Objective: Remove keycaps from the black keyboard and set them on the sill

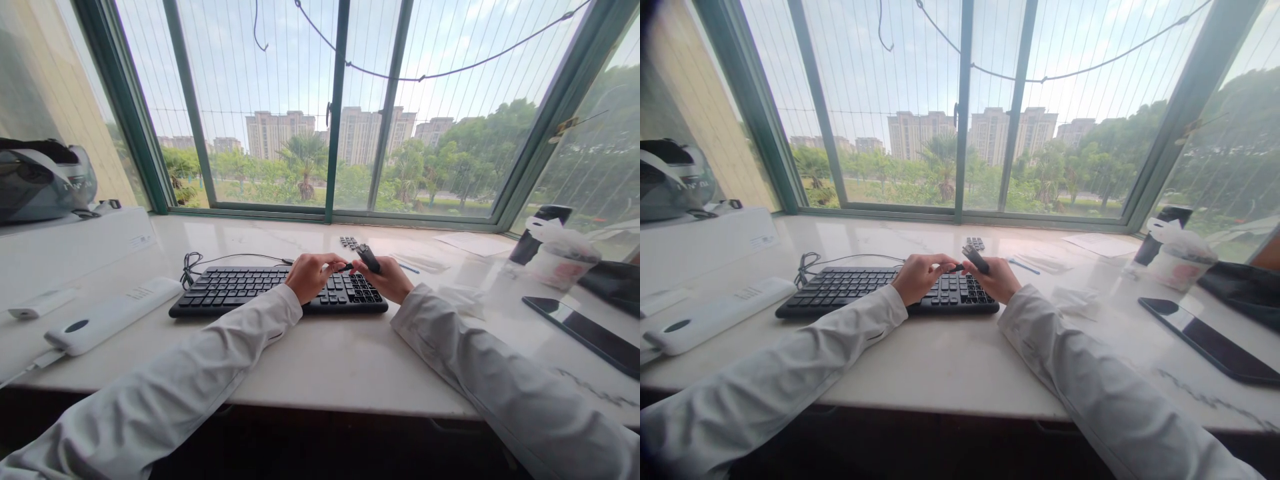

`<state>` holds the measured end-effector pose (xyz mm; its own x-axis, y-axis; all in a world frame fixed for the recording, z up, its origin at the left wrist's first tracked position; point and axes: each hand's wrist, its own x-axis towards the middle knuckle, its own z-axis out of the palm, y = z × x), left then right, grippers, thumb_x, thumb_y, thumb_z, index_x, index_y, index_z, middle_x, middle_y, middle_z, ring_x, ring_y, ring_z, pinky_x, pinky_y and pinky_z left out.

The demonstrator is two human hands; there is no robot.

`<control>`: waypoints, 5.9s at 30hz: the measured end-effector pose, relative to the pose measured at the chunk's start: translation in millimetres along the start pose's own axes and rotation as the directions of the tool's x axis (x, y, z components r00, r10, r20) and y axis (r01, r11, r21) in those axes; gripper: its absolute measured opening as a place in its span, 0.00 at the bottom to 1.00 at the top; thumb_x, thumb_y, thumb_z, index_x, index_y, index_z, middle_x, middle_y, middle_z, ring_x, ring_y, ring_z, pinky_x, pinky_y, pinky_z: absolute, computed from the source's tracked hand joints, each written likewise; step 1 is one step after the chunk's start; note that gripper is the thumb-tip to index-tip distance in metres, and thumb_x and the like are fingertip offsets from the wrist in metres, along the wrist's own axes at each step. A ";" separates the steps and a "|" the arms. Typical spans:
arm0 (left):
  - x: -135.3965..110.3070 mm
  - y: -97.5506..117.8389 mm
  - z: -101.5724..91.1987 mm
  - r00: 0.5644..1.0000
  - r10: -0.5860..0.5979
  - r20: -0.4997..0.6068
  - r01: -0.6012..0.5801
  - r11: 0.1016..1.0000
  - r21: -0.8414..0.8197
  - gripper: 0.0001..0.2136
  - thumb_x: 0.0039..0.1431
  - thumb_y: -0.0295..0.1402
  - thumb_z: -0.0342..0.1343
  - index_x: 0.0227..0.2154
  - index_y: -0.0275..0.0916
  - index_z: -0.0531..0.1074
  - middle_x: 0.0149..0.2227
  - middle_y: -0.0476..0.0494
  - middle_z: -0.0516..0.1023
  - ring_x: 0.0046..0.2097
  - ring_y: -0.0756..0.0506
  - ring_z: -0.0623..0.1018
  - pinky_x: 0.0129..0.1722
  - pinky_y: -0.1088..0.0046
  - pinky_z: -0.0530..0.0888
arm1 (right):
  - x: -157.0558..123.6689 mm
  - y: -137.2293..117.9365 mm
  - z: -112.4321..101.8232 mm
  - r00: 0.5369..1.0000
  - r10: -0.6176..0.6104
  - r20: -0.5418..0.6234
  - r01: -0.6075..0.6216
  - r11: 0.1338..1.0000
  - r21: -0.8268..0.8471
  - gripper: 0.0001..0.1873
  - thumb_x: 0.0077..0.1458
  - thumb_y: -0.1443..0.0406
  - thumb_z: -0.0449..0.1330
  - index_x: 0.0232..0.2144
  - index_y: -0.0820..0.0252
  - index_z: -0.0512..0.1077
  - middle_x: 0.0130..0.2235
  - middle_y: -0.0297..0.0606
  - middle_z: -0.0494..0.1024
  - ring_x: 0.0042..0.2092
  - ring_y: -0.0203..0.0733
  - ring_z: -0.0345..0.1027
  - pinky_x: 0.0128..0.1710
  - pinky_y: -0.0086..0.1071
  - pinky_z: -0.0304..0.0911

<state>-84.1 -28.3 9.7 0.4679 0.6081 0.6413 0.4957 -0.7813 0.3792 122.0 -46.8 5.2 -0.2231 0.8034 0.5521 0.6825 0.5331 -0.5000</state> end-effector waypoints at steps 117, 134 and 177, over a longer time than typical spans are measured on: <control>35.2 -22.4 33.7 0.871 -0.426 0.245 0.376 0.899 0.225 0.12 0.55 0.43 0.55 0.39 0.49 0.78 0.42 0.49 0.80 0.46 0.45 0.76 0.45 0.71 0.71 | 65.2 20.3 34.2 0.889 0.457 0.014 -0.238 0.436 0.868 0.27 0.51 0.49 0.55 0.17 0.56 0.46 0.16 0.25 0.47 0.19 0.31 0.45 0.19 0.27 0.51; 35.4 -19.2 32.1 0.860 -0.436 0.265 0.361 0.887 0.290 0.12 0.54 0.45 0.55 0.37 0.49 0.78 0.43 0.50 0.79 0.45 0.44 0.76 0.44 0.69 0.71 | 55.6 15.5 51.6 0.861 0.502 0.076 -0.219 0.233 0.947 0.20 0.52 0.62 0.59 0.17 0.57 0.54 0.17 0.24 0.49 0.19 0.29 0.45 0.17 0.24 0.50; 38.9 -13.1 19.0 0.773 -0.564 0.291 0.447 0.809 0.381 0.14 0.54 0.44 0.54 0.41 0.48 0.76 0.48 0.43 0.77 0.49 0.41 0.74 0.47 0.67 0.69 | 64.7 12.7 62.2 0.814 0.579 0.054 -0.280 0.310 0.909 0.17 0.52 0.63 0.59 0.20 0.57 0.54 0.16 0.23 0.51 0.17 0.27 0.44 0.14 0.24 0.43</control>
<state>-58.5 8.2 17.0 0.2953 0.9514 0.0878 0.8891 -0.3072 0.3393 72.9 28.4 -6.9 0.1756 0.9766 0.1239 -0.3586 0.1807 -0.9158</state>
